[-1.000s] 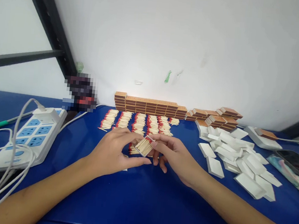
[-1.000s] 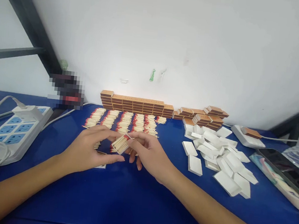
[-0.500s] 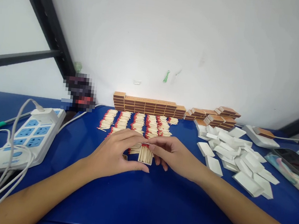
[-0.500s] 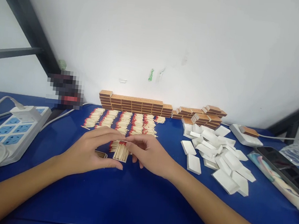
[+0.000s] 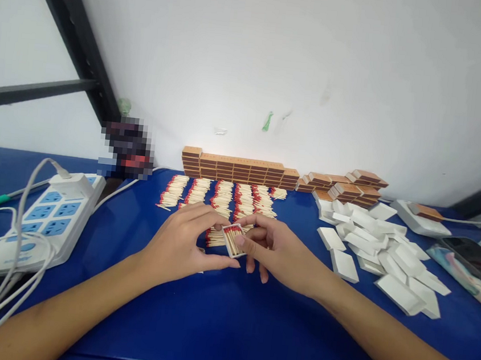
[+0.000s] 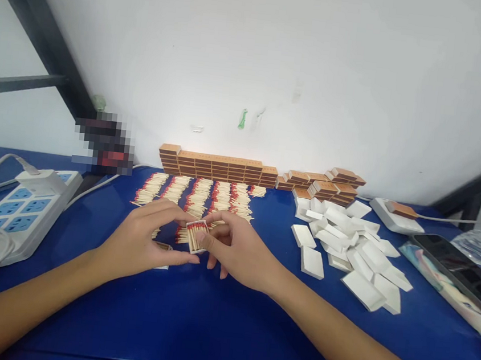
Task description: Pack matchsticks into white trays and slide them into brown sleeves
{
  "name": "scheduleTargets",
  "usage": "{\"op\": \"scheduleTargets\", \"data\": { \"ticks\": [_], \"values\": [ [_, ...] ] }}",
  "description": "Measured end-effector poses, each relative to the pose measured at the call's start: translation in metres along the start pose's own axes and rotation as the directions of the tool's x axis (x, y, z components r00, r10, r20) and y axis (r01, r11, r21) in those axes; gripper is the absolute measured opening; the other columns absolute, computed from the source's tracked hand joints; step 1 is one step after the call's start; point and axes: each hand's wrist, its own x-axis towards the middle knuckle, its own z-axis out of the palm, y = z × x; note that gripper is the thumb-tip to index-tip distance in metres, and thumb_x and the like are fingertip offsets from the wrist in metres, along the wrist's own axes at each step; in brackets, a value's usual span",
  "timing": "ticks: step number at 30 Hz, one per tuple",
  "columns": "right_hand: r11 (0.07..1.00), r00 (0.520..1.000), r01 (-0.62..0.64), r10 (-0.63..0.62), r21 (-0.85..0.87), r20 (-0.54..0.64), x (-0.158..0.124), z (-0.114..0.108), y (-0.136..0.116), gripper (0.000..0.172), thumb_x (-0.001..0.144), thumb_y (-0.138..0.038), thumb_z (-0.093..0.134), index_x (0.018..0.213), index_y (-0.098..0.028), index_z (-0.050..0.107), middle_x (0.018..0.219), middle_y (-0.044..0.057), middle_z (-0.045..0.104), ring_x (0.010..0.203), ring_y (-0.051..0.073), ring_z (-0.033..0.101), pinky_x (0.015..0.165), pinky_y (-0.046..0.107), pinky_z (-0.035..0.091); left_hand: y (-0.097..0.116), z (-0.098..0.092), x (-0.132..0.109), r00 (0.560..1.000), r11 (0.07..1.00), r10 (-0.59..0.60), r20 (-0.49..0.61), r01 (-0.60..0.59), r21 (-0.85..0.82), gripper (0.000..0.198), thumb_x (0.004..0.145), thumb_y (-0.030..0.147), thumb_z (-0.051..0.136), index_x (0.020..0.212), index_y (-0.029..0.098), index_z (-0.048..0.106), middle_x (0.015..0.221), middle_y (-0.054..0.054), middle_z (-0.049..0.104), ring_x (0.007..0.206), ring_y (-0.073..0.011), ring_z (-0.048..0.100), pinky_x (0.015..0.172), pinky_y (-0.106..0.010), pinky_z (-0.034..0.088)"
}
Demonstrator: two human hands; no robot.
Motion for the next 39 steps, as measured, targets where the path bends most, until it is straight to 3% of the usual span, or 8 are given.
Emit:
{"op": "scheduleTargets", "data": {
  "ticks": [5, 10, 14, 18, 22, 30, 33, 39],
  "values": [
    [0.999, 0.997, 0.024, -0.022, -0.028, 0.079, -0.001, -0.002, -0.002, 0.046, 0.092, -0.06, 0.071, 0.115, -0.02, 0.07, 0.067, -0.002, 0.061, 0.056, 0.014, 0.059, 0.043, 0.023, 0.051, 0.0, -0.001, 0.001, 0.996, 0.997, -0.017, 0.084, 0.023, -0.07, 0.063, 0.071, 0.059, 0.092, 0.116, 0.022, 0.068, 0.101, -0.006, 0.075, 0.091, -0.024, 0.07, 0.081, -0.038, 0.056],
    [0.992, 0.993, 0.035, -0.021, -0.119, 0.115, -0.004, -0.004, -0.012, 0.047, 0.092, -0.065, 0.068, 0.094, -0.019, 0.075, 0.064, -0.001, 0.058, 0.055, 0.013, 0.056, 0.045, 0.024, 0.05, -0.001, 0.001, 0.001, 0.995, 0.986, -0.021, 0.096, 0.037, -0.165, 0.047, 0.077, 0.048, 0.091, 0.111, 0.021, 0.072, 0.101, -0.006, 0.073, 0.091, -0.0216, 0.069, 0.08, -0.035, 0.056],
    [0.922, 0.984, 0.174, -0.172, -0.345, 0.037, -0.007, -0.005, -0.011, 0.041, 0.1, -0.06, 0.061, 0.104, -0.023, 0.076, 0.081, 0.003, 0.07, 0.067, 0.016, 0.064, 0.058, 0.029, 0.056, -0.002, 0.001, 0.0, 0.997, 0.989, -0.052, 0.06, 0.059, -0.138, 0.039, 0.082, 0.047, 0.088, 0.107, 0.02, 0.072, 0.095, -0.005, 0.072, 0.086, -0.0203, 0.068, 0.077, -0.034, 0.055],
    [0.545, 0.845, 0.387, -0.532, -0.744, 0.05, -0.01, -0.005, -0.004, 0.041, 0.102, -0.049, 0.063, 0.135, -0.024, 0.064, 0.124, 0.012, 0.071, 0.101, 0.026, 0.07, 0.085, 0.043, 0.061, -0.006, 0.002, -0.001, 0.998, 0.996, -0.058, -0.021, 0.056, -0.065, 0.033, 0.085, 0.042, 0.086, 0.106, 0.021, 0.072, 0.096, -0.006, 0.072, 0.088, -0.021, 0.069, 0.08, -0.035, 0.056],
    [0.157, 0.707, 0.434, -0.669, -0.887, 0.227, -0.012, -0.003, -0.001, 0.034, 0.105, -0.031, 0.056, 0.137, -0.019, 0.06, 0.13, 0.016, 0.07, 0.112, 0.029, 0.069, 0.088, 0.045, 0.062, -0.009, 0.003, -0.001, 0.996, 0.998, -0.063, -0.07, 0.061, -0.02, 0.032, 0.084, 0.042, 0.086, 0.103, 0.02, 0.072, 0.096, -0.006, 0.073, 0.09, -0.0216, 0.069, 0.081, -0.035, 0.057],
    [-0.182, 0.551, 0.368, -0.747, -0.912, 0.372, -0.008, 0.003, 0.0, 0.027, 0.102, -0.011, 0.057, 0.126, -0.01, 0.068, 0.112, 0.015, 0.077, 0.103, 0.028, 0.07, 0.086, 0.044, 0.063, -0.004, 0.003, 0.001, 0.992, 0.998, -0.067, -0.111, 0.064, -0.028, 0.042, 0.076, 0.049, 0.091, 0.097, 0.018, 0.072, 0.091, -0.005, 0.074, 0.086, -0.0209, 0.07, 0.079, -0.034, 0.056],
    [-0.197, 0.493, 0.367, -0.788, -0.909, 0.369, -0.008, 0.005, 0.002, 0.025, 0.1, -0.008, 0.06, 0.123, -0.007, 0.069, 0.106, 0.015, 0.077, 0.101, 0.029, 0.07, 0.084, 0.042, 0.062, -0.003, 0.003, 0.001, 0.992, 0.998, -0.058, -0.108, 0.055, -0.035, 0.043, 0.075, 0.049, 0.091, 0.097, 0.018, 0.073, 0.09, -0.005, 0.074, 0.085, -0.0208, 0.07, 0.078, -0.034, 0.056],
    [-0.024, 0.564, 0.334, -0.796, -0.942, 0.22, 0.0, -0.039, -0.002, 0.027, 0.103, -0.01, 0.055, 0.125, -0.017, 0.069, 0.11, 0.012, 0.076, 0.101, 0.026, 0.066, 0.089, 0.043, 0.058, -0.007, 0.0, 0.002, 0.988, 0.995, -0.099, -0.12, 0.099, -0.01, 0.044, 0.078, 0.053, 0.089, 0.102, 0.018, 0.076, 0.098, -0.007, 0.078, 0.092, -0.0241, 0.074, 0.086, -0.038, 0.057]
  ]
}}
